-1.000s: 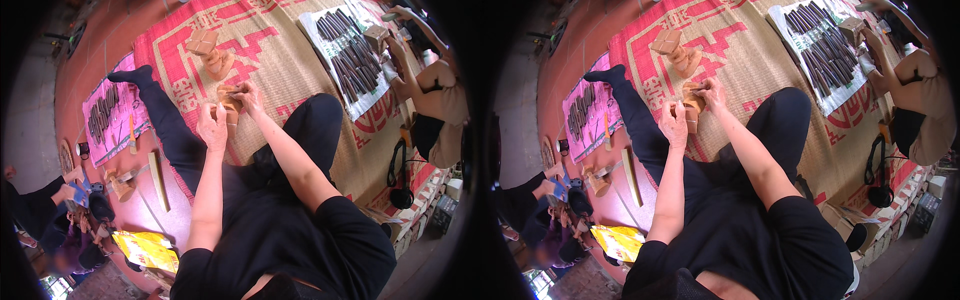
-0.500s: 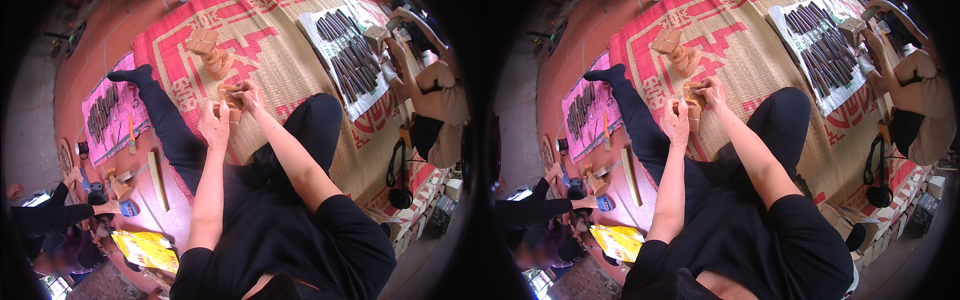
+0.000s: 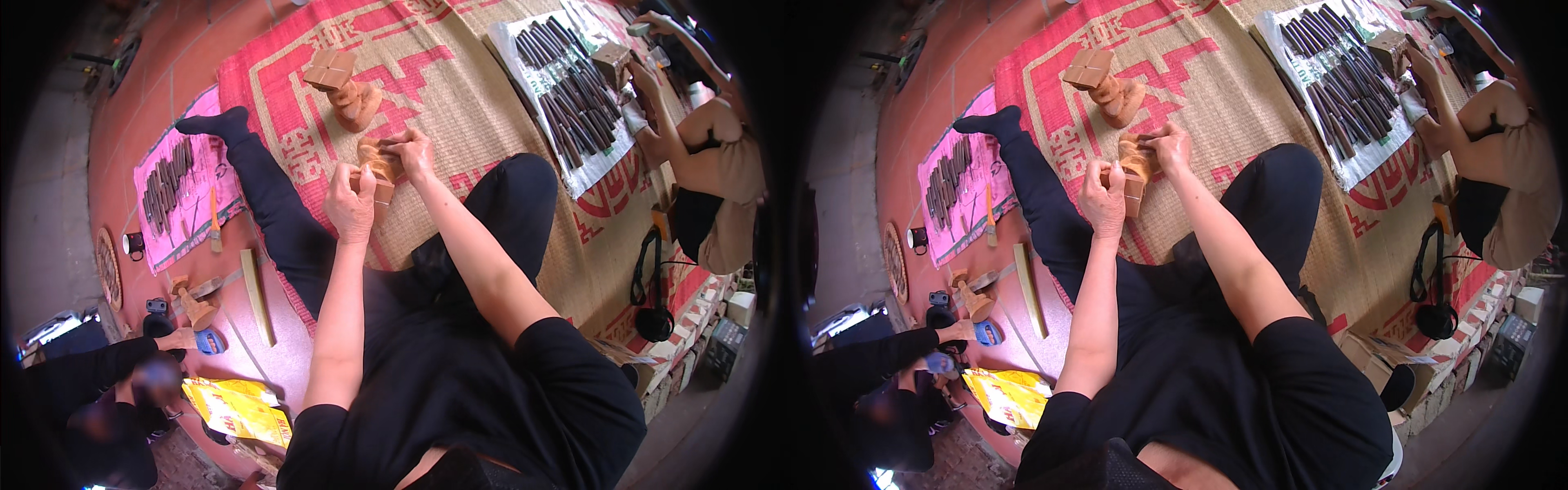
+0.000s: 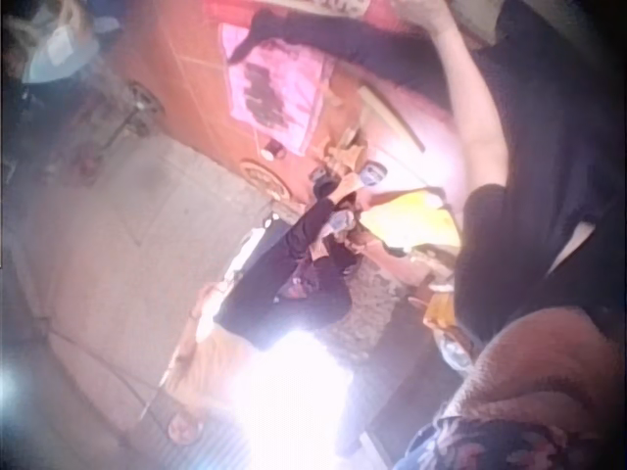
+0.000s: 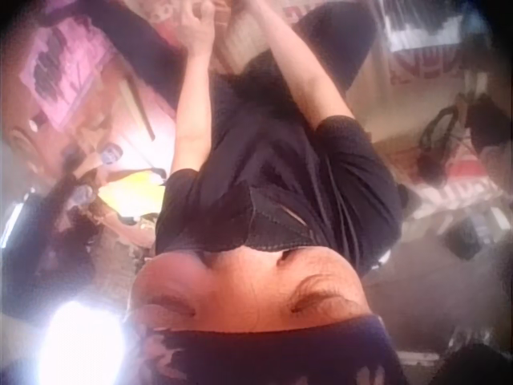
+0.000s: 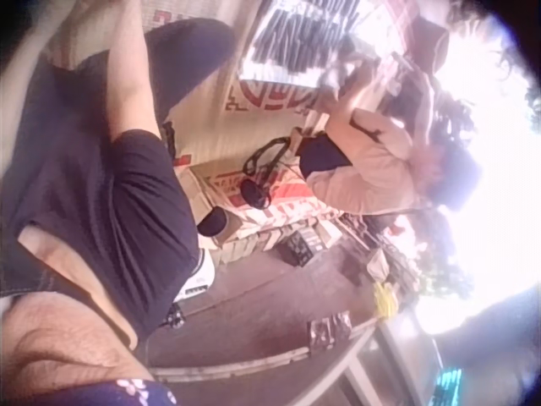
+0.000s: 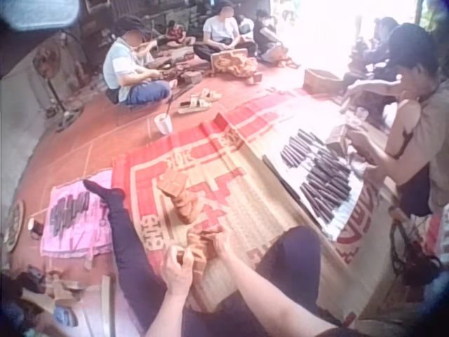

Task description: The person sits on a mat and carves a small wooden block using a knife. They hold the wood in one hand and use the knife to shape it, occasionally adjusting their grip and the wood's orientation. Other people are visible in the background, also working on similar tasks.

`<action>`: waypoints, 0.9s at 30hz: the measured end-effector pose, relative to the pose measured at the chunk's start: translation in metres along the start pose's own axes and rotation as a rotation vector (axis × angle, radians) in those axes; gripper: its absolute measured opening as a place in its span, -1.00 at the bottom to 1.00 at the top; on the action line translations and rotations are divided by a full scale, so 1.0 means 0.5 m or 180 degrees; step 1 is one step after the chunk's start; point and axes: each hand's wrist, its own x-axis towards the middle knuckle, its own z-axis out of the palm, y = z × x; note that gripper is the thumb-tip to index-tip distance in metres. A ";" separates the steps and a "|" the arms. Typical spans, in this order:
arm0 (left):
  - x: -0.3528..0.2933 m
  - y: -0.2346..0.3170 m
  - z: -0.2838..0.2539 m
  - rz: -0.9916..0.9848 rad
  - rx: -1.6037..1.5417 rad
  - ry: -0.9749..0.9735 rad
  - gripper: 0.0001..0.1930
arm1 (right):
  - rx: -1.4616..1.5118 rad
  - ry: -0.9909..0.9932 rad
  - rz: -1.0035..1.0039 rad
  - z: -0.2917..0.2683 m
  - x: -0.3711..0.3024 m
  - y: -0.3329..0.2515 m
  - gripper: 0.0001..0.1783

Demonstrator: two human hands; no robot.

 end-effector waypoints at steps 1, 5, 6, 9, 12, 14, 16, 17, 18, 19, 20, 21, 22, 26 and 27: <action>-0.001 -0.005 -0.002 0.0011 -0.0039 0.0002 -0.77 | 0.0257 0.0108 0.0355 -0.004 -0.002 -0.019 -0.73; -0.012 -0.001 -0.003 -0.0083 -0.0060 -0.0009 -0.77 | 0.0286 -0.0095 0.0186 -0.023 0.008 0.003 -0.75; -0.012 -0.002 -0.005 -0.0062 -0.0082 -0.0010 -0.77 | -0.0045 -0.0094 -0.0080 -0.024 0.007 0.019 -0.75; -0.016 0.001 -0.002 0.0027 -0.0017 -0.0005 -0.77 | -0.0677 -0.0085 -0.0677 -0.016 0.012 0.062 -0.75; -0.016 0.003 0.000 0.0098 0.0007 -0.0015 -0.77 | -0.0479 0.0018 -0.0501 -0.014 0.027 0.069 -0.78; -0.014 0.003 0.001 0.0107 0.0018 -0.0021 -0.77 | -0.0153 0.0163 0.0057 -0.017 0.042 0.057 -0.77; -0.017 -0.002 0.000 0.0061 0.0067 -0.0015 -0.78 | -0.0049 0.0054 0.0239 -0.017 0.024 0.018 -0.77; -0.018 -0.003 0.002 0.0054 0.0039 -0.0013 -0.78 | -0.0006 0.0027 0.0326 -0.022 0.013 0.004 -0.77; -0.019 -0.005 0.001 0.0047 0.0011 -0.0011 -0.78 | 0.0124 -0.0090 0.0160 -0.025 0.007 0.004 -0.77; -0.019 -0.007 0.001 0.0039 -0.0017 -0.0009 -0.78 | -0.0331 -0.0169 -0.0233 -0.026 0.005 0.012 -0.77; -0.020 -0.009 0.001 0.0063 -0.0007 -0.0006 -0.77 | -0.0780 -0.0252 -0.0615 -0.017 -0.006 0.010 -0.76; -0.020 -0.011 0.001 0.0086 0.0005 -0.0001 -0.77 | -0.1230 -0.0337 -0.0996 -0.010 -0.017 0.007 -0.76; -0.020 -0.012 0.001 0.0108 0.0017 0.0005 -0.77 | -0.0987 -0.0231 -0.0338 -0.011 -0.027 -0.001 -0.75; -0.005 -0.004 0.002 0.0022 -0.0049 -0.0089 -0.77 | -0.0545 -0.0077 -0.0214 -0.013 0.007 0.019 -0.76; -0.005 -0.004 0.002 0.0050 -0.0019 -0.0076 -0.77 | -0.0188 -0.0010 0.0075 -0.019 0.019 0.017 -0.76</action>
